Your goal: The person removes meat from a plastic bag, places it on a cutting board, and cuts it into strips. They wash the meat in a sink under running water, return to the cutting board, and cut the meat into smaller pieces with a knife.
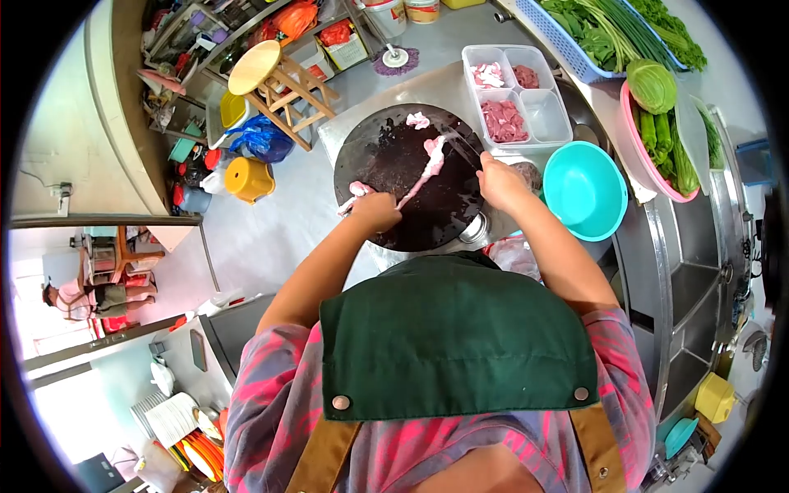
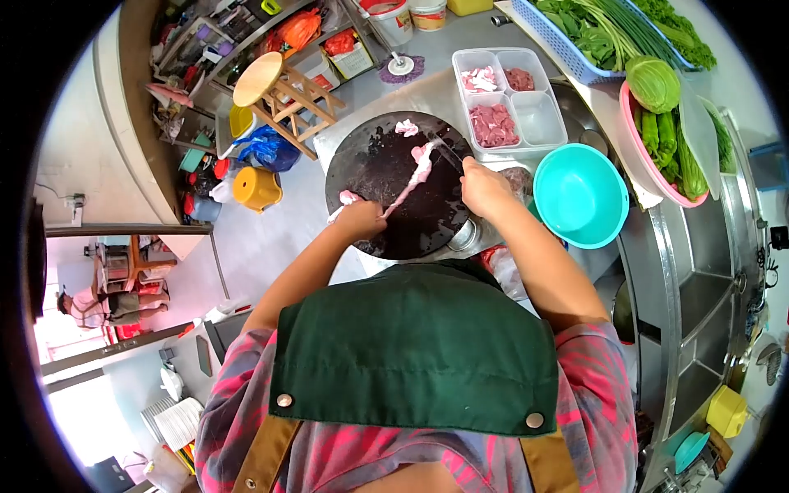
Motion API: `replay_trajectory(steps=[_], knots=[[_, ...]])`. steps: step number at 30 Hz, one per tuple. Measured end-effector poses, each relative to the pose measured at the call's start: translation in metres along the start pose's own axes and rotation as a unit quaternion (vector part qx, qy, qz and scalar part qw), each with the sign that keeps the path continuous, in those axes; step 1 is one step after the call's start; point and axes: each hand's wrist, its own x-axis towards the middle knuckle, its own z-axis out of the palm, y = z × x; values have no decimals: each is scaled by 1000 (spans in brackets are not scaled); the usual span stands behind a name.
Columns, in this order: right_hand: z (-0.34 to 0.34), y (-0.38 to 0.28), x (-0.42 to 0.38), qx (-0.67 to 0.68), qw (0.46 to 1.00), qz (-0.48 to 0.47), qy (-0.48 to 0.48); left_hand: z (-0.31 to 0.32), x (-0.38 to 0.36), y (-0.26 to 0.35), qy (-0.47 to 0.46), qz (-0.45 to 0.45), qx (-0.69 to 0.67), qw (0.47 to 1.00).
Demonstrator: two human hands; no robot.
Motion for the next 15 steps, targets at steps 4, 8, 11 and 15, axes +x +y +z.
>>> replay_trajectory(steps=[4,8,11,15], knots=[[-2,7,2,-4,1000,4,5,-36,-41,-30,-38,107,-299,947],[-4,5,0,11,1000,3,-10,-89,-76,-43,53,141,-501,852],[7,10,1,14,1000,0,-6,-125,-79,-31,159,181,-446,862],[17,25,-3,162,987,-3,23,-167,-83,13,168,205,-414,871]])
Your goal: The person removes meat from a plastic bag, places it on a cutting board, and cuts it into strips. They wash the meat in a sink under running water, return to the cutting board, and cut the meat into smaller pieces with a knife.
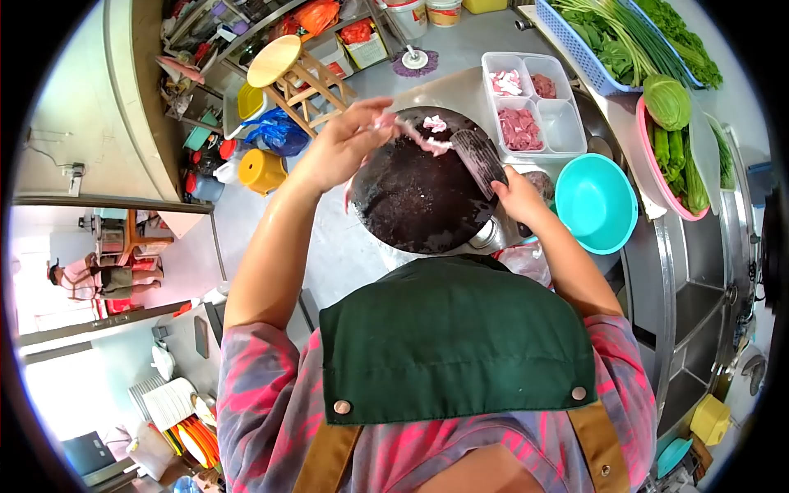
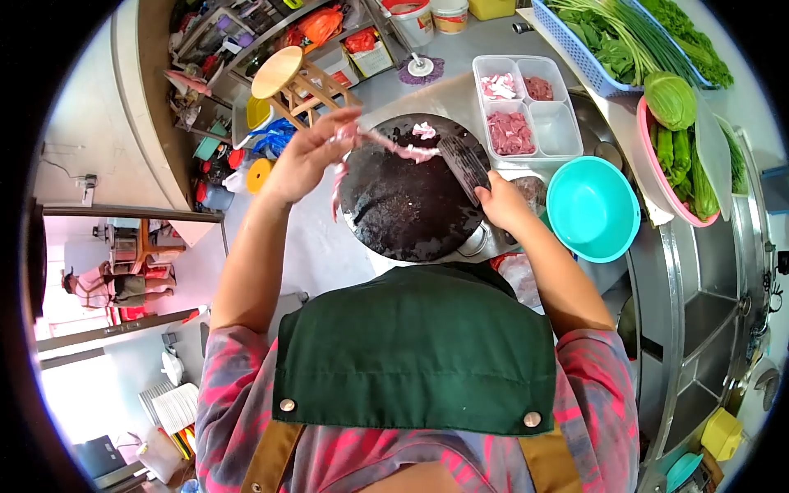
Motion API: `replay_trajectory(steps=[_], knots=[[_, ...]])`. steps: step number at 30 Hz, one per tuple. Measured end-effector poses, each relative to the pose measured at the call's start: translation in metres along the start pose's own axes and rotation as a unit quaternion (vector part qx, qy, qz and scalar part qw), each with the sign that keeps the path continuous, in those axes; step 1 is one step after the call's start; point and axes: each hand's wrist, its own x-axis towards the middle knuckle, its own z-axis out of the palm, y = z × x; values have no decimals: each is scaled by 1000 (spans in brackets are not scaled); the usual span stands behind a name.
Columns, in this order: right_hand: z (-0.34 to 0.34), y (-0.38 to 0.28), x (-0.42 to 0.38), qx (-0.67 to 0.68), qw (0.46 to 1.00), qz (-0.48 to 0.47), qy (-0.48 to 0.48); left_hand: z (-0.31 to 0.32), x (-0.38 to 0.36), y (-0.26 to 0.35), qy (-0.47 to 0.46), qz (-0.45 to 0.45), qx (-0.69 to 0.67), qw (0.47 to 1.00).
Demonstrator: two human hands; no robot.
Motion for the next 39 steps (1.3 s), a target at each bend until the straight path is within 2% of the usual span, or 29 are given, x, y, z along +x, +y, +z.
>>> replay_trajectory(steps=[1,3,5,6,7,9,11,14,15,17,19,22,24,25,26,27,28,29,30,31,33,35,37,39], knots=[[-3,-1,-5,38,999,-12,27,2,5,4,10,27,-30,999],[2,13,-2,125,990,38,49,5,11,29,16,23,-101,995],[-20,-5,-12,303,949,83,13,8,18,44,32,67,-155,985],[-21,-7,-14,369,926,67,52,6,23,42,40,98,-181,978],[-24,-4,-13,422,902,74,50,6,23,46,19,104,-241,965],[-33,-3,-14,460,883,81,49,16,22,43,118,55,-271,954],[-34,2,-16,449,887,98,41,24,15,15,142,38,-379,914],[-27,13,-20,423,897,130,17,57,-8,-47,219,-74,-429,873],[-23,18,-23,407,902,144,2,65,-18,-100,236,-100,-408,877],[-19,22,-29,398,905,152,0,86,-47,-142,284,-229,-361,858],[-17,25,-35,324,935,146,22,96,-70,-186,321,-272,-352,836],[-20,22,-42,272,952,134,34,94,-87,-194,331,-297,-315,839],[-19,23,-44,237,963,126,36,89,-94,-209,337,-292,-252,859],[-16,24,-45,141,986,70,61,86,-95,-217,339,-292,-253,858],[-15,24,-47,44,995,15,85,83,-94,-225,345,-304,-189,868],[-13,22,-49,43,995,15,85,82,-94,-233,349,-314,-123,874],[-12,16,-50,13,997,-2,76,83,-92,-221,350,-301,17,887],[-12,10,-50,-16,997,-19,67,84,-86,-212,349,-300,16,887],[-12,3,-48,-51,997,-28,49,87,-77,-205,341,-176,135,913],[-9,-4,-46,-73,997,-19,35,90,-66,-199,324,-47,251,911],[-5,-22,-41,-99,994,-34,26,102,-31,-188,247,29,177,952],[7,-29,-33,-95,994,-41,18,115,5,-170,172,102,196,960],[15,-38,-28,-101,994,-50,0,127,36,-173,118,132,251,952],[27,-40,-21,-127,991,-12,-28,138,45,-175,128,112,259,951]])
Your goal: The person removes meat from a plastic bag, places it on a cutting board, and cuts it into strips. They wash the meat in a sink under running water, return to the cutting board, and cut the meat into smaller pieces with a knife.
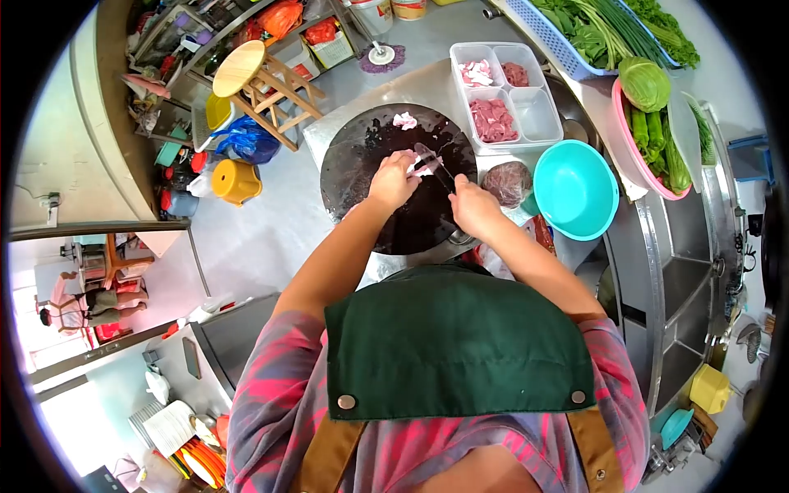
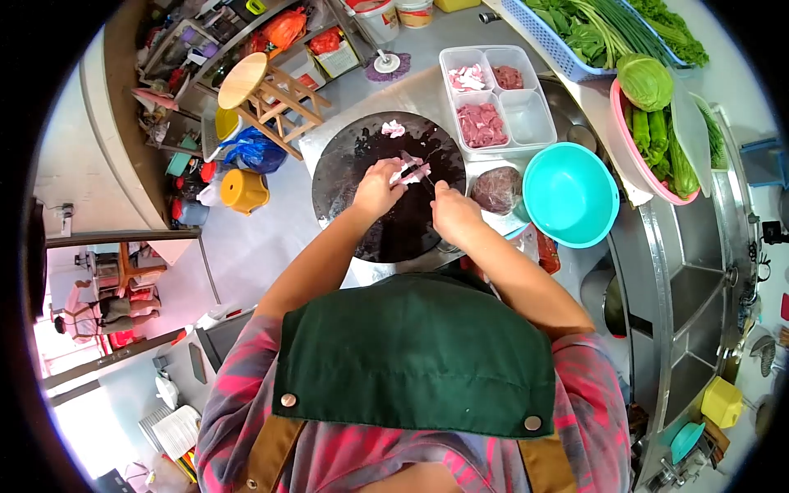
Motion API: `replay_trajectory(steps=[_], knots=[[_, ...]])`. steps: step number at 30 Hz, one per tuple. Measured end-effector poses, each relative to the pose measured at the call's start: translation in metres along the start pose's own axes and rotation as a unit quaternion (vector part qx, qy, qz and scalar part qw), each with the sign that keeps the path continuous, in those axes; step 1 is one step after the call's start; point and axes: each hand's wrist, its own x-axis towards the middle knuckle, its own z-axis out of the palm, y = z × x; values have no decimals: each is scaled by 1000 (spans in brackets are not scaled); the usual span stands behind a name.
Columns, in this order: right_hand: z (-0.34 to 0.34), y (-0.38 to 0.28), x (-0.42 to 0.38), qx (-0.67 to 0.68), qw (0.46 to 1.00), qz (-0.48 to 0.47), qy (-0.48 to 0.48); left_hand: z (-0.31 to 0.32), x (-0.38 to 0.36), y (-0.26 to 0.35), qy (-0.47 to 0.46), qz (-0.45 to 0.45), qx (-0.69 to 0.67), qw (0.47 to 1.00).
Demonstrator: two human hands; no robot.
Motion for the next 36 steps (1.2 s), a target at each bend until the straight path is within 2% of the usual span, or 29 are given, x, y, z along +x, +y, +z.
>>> replay_trajectory(steps=[4,9,15,19,22,24,25,28,31,36], knots=[[3,-6,-2,-21,999,-1,-30,7,0,4,-51,-31,24,998],[10,1,-3,-57,997,-5,-48,18,2,7,-21,-32,68,997],[24,-2,47,15,998,-43,31,17,7,-2,-50,-19,52,997],[26,-5,54,16,1000,-25,9,25,6,-13,-33,-15,67,997],[16,10,19,11,1000,-24,-15,16,-3,-5,-3,-18,16,1000],[3,20,0,30,999,-39,-13,14,-9,-8,34,-3,-78,996],[1,18,-2,28,999,-41,-15,8,-11,-2,33,-25,-92,995],[-3,9,-5,22,999,-33,21,7,-18,-5,22,-13,-35,999],[3,-3,-3,-22,997,-57,-40,15,-12,-9,24,0,-5,1000],[26,-14,41,2,999,-43,-22,12,-7,-12,18,4,-26,999]])
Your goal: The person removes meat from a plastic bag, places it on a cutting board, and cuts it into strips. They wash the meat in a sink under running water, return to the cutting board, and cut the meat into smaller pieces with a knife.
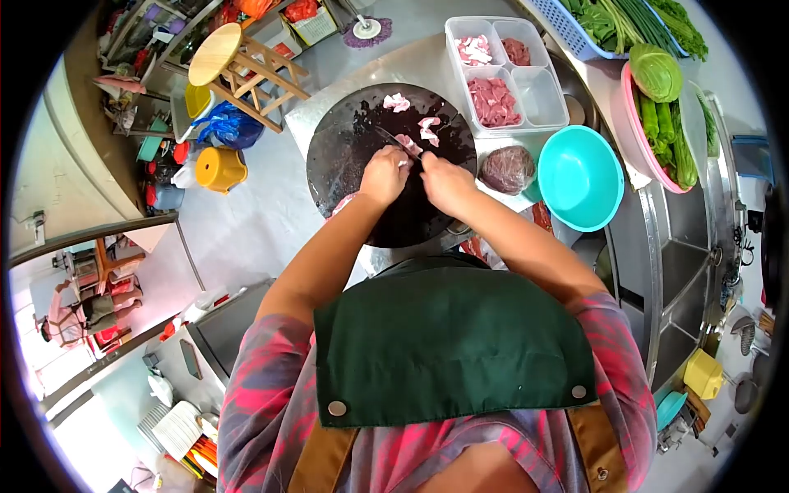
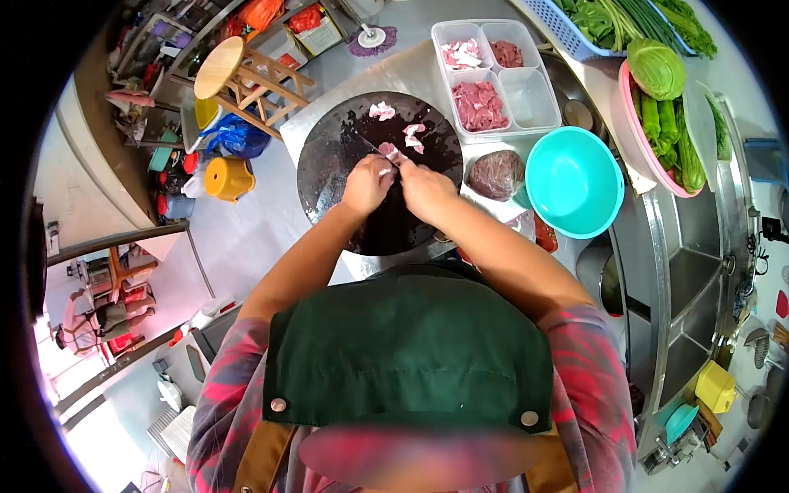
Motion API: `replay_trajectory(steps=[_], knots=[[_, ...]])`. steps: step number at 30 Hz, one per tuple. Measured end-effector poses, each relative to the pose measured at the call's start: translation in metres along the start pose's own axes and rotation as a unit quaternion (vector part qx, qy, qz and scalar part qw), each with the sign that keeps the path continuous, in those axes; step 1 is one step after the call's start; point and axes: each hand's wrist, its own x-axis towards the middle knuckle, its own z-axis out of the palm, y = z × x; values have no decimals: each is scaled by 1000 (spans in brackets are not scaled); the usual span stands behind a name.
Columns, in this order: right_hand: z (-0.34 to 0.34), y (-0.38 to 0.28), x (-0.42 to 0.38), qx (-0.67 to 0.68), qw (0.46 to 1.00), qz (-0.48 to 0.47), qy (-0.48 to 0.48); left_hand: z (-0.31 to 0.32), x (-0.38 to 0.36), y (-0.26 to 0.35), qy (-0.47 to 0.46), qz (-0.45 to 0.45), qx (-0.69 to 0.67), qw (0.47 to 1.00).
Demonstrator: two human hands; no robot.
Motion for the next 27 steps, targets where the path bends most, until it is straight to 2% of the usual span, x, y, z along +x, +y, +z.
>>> replay_trajectory(steps=[2,4,6,8,10,12,14,15,19,22,24,26,27], knots=[[-2,-11,24,6,1000,4,-4,6,1,-5,-25,10,29,999],[-5,-8,15,18,1000,2,-1,5,-2,-5,-52,-8,46,998],[-10,3,0,21,1000,-6,0,0,-10,1,29,-14,-55,998],[-14,19,-27,32,999,1,-25,-14,-24,4,29,-38,-45,998],[-19,20,-43,22,999,12,-22,-25,-40,1,-7,-21,-5,1000],[-22,11,-55,14,999,25,-16,-25,-46,-5,-5,-11,9,1000],[-22,0,-63,13,999,-27,-28,-24,-41,0,10,19,25,999],[-17,-2,-63,-2,998,-24,-52,-20,-39,-1,12,19,24,999],[-2,-4,-50,20,999,-19,-27,-9,-29,-11,-7,19,22,1000],[16,-17,-4,35,999,-14,4,-8,-25,-13,-15,38,21,999],[24,-16,9,38,999,-22,18,-2,-26,-19,-19,2,71,997],[19,-19,4,39,998,-29,30,-8,-24,-10,-25,1,48,999],[11,-15,-9,35,999,-17,2,-11,-28,-4,-14,-37,49,998]])
